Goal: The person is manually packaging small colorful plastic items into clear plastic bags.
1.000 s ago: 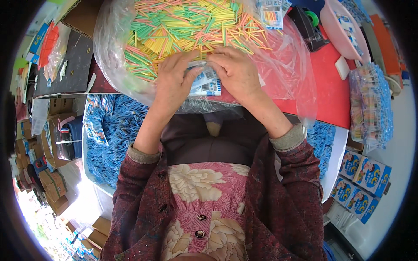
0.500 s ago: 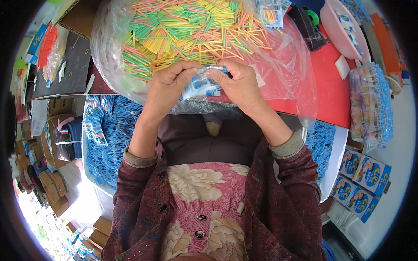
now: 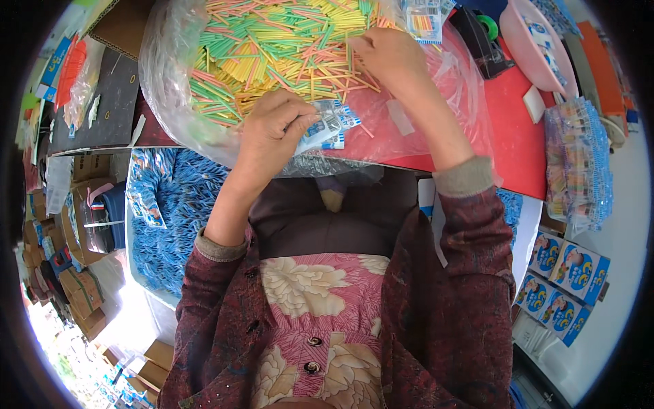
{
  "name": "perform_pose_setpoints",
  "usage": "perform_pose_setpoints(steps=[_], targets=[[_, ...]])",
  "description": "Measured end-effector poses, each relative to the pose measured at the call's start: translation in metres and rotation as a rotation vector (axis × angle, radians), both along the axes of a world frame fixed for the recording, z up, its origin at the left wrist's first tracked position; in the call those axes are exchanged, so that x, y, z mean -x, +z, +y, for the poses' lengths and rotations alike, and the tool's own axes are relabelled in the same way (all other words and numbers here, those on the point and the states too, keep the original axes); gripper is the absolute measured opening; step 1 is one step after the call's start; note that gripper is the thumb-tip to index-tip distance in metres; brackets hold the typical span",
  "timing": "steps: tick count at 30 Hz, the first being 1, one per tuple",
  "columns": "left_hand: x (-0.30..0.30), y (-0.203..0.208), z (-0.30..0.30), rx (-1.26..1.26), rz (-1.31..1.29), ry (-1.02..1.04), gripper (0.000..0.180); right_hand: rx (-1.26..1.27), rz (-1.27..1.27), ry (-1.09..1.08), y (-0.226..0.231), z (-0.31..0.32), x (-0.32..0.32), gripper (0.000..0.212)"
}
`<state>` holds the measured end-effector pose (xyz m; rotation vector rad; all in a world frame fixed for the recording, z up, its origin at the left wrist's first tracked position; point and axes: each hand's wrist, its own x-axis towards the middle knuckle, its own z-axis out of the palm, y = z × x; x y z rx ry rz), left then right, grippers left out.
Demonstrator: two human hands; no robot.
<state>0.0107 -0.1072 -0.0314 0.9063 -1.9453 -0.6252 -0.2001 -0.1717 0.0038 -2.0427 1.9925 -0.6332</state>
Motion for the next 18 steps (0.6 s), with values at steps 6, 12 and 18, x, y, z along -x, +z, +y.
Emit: perform_pose_setpoints(steps=[6, 12, 18], targets=[[0.001, -0.010, 0.000, 0.013, -0.021, 0.044, 0.007, -0.076, 0.325, 0.062, -0.013, -0.015, -0.008, 0.044], [0.000, -0.014, -0.004, 0.009, 0.000, 0.035, 0.008, -0.090, 0.199, 0.133, -0.020, -0.020, 0.004, 0.036], [-0.001, -0.015, -0.005, 0.016, -0.012, 0.020, 0.008, 0.234, 0.414, 0.271, -0.011, -0.022, 0.000, 0.018]])
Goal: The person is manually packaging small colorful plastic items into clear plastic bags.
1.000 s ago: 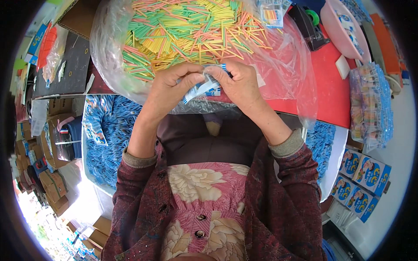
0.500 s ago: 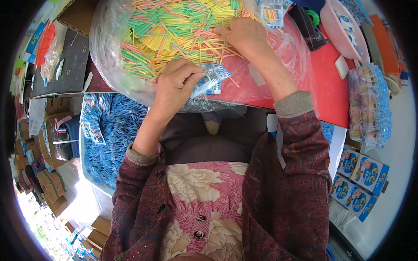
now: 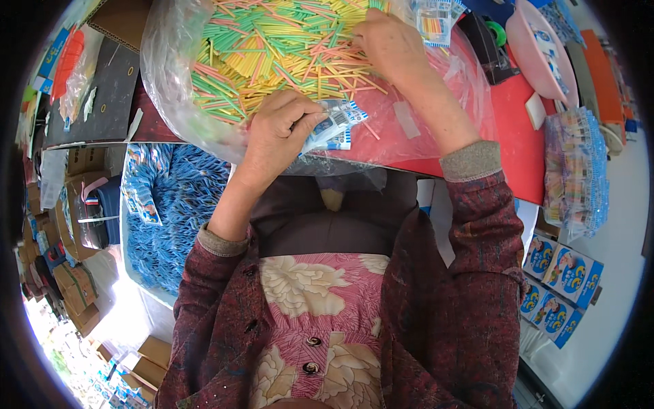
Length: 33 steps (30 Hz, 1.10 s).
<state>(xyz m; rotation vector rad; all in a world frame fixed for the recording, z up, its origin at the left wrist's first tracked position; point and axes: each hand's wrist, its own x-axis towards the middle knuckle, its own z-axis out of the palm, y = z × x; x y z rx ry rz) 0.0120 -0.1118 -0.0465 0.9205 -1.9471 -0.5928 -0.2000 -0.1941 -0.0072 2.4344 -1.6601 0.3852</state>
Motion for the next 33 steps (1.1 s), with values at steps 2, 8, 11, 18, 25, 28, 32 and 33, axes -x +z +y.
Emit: perform_pose_setpoints(steps=[2, 8, 11, 18, 25, 28, 32, 33], targets=[[0.000, -0.001, 0.000, -0.005, 0.027, 0.003, 0.008, 0.062, 0.067, 0.057, 0.000, -0.007, 0.000, 0.018], [-0.001, -0.003, -0.001, 0.023, 0.007, -0.010, 0.007, 0.036, 0.107, 0.232, -0.005, -0.018, 0.001, 0.025], [-0.001, -0.003, -0.001, 0.005, 0.019, -0.013, 0.007, 0.047, 0.181, 0.207, -0.017, -0.019, 0.003, 0.028], [0.000, -0.002, 0.000, -0.011, 0.027, -0.010, 0.006, 0.050, 0.159, 0.217, -0.028, -0.018, 0.006, 0.023], [0.000, 0.000, 0.000, -0.005, 0.027, 0.000, 0.007, 0.077, 0.016, 0.289, -0.030, -0.012, -0.002, 0.018], [0.000, -0.002, 0.000, -0.008, 0.038, 0.001, 0.007, 0.008, 0.102, 0.224, -0.025, -0.009, -0.006, 0.018], [0.001, -0.002, 0.000, 0.002, 0.019, 0.003, 0.007, -0.016, 0.052, 0.201, -0.030, -0.012, -0.001, 0.019], [0.001, -0.002, -0.001, 0.003, 0.025, -0.003, 0.007, -0.035, -0.033, 0.174, -0.030, -0.012, 0.001, 0.020]])
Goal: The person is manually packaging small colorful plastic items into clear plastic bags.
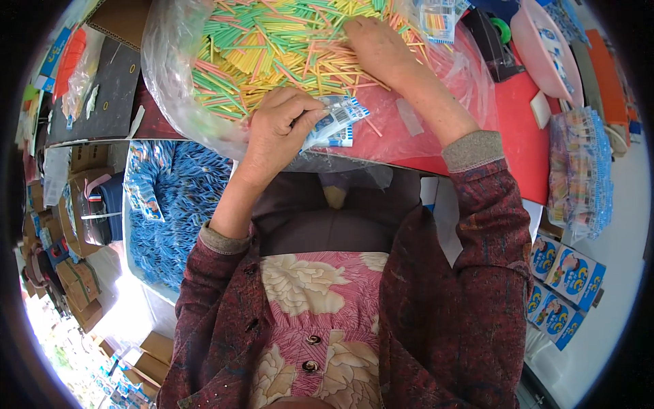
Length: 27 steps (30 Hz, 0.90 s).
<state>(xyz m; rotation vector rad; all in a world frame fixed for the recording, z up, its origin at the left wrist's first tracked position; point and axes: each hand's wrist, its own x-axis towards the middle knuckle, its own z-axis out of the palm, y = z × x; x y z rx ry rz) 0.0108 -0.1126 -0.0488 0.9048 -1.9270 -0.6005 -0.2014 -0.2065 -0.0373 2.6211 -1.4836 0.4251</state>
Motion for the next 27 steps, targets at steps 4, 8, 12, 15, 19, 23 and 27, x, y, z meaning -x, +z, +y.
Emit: perform_pose_setpoints(steps=[4, 8, 12, 15, 19, 23, 27], targets=[[-0.001, 0.000, 0.000, 0.006, 0.005, 0.002, 0.007, -0.217, -0.355, -0.193, 0.006, 0.001, 0.004, 0.025], [-0.002, -0.001, 0.000, -0.011, 0.020, -0.004, 0.007, -0.359, -0.706, -0.167, 0.005, 0.000, 0.005, 0.026], [-0.005, 0.008, 0.002, -0.136, 0.131, -0.016, 0.006, -0.289, -0.642, -0.237, 0.008, 0.000, 0.006, 0.022], [-0.006, 0.012, 0.004, -0.256, 0.294, -0.008, 0.005, -0.202, -0.581, -0.223, 0.007, 0.000, 0.007, 0.022], [-0.007, 0.031, 0.010, -0.758, 0.731, -0.067, 0.007, -0.247, -0.790, -0.271, 0.011, 0.001, 0.003, 0.020], [0.005, 0.041, 0.007, -0.839, 1.100, -0.158, 0.010, -0.307, -1.136, -0.204, 0.002, -0.004, 0.011, 0.017], [0.022, 0.038, 0.005, -0.992, 1.426, -0.252, 0.012, -0.612, -1.844, -0.130, 0.033, 0.017, -0.019, 0.015]])
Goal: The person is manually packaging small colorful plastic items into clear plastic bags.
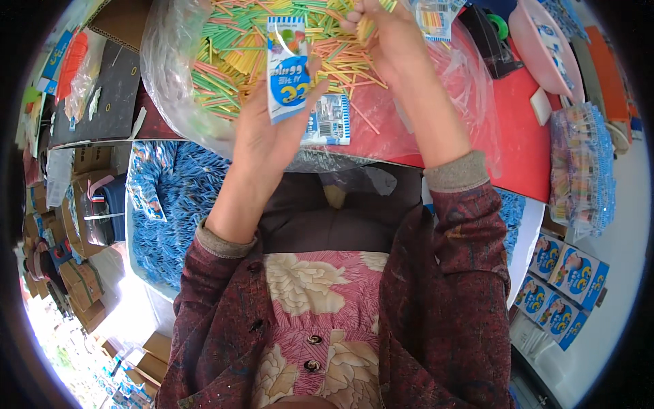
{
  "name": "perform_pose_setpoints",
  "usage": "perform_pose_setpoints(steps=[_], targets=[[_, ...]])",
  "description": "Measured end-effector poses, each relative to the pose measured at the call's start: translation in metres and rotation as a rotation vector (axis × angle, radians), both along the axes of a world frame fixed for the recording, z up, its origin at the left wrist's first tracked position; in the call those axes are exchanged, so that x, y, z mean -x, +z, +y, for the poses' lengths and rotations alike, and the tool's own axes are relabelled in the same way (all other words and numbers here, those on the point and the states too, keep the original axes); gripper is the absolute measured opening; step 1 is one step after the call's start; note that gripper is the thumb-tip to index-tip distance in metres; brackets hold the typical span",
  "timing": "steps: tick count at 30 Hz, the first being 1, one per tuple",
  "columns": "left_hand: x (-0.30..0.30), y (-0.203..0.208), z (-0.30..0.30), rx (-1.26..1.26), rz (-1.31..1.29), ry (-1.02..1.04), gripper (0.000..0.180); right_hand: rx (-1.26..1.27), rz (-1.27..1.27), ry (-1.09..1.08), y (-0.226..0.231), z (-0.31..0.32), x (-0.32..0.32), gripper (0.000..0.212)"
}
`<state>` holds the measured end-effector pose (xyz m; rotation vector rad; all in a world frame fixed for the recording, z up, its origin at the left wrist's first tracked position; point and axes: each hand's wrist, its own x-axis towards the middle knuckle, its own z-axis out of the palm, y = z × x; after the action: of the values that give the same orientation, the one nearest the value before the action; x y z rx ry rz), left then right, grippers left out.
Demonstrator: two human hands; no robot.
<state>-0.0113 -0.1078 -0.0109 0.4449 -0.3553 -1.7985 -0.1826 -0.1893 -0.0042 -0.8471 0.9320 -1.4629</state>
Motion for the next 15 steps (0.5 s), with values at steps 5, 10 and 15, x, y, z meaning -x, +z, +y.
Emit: perform_pose_setpoints(steps=[5, 10, 15], targets=[[0.025, -0.013, -0.018, 0.047, 0.195, -0.014, 0.024, 0.063, -0.025, 0.078, 0.003, 0.040, -0.039, 0.019], [0.028, -0.002, -0.012, 0.087, 0.231, -0.078, 0.027, 0.071, 0.189, 0.042, 0.000, 0.053, -0.041, 0.016], [0.013, -0.002, -0.011, 0.016, 0.180, -0.110, 0.024, 0.124, 0.197, 0.041, 0.009, 0.053, -0.032, 0.019]])
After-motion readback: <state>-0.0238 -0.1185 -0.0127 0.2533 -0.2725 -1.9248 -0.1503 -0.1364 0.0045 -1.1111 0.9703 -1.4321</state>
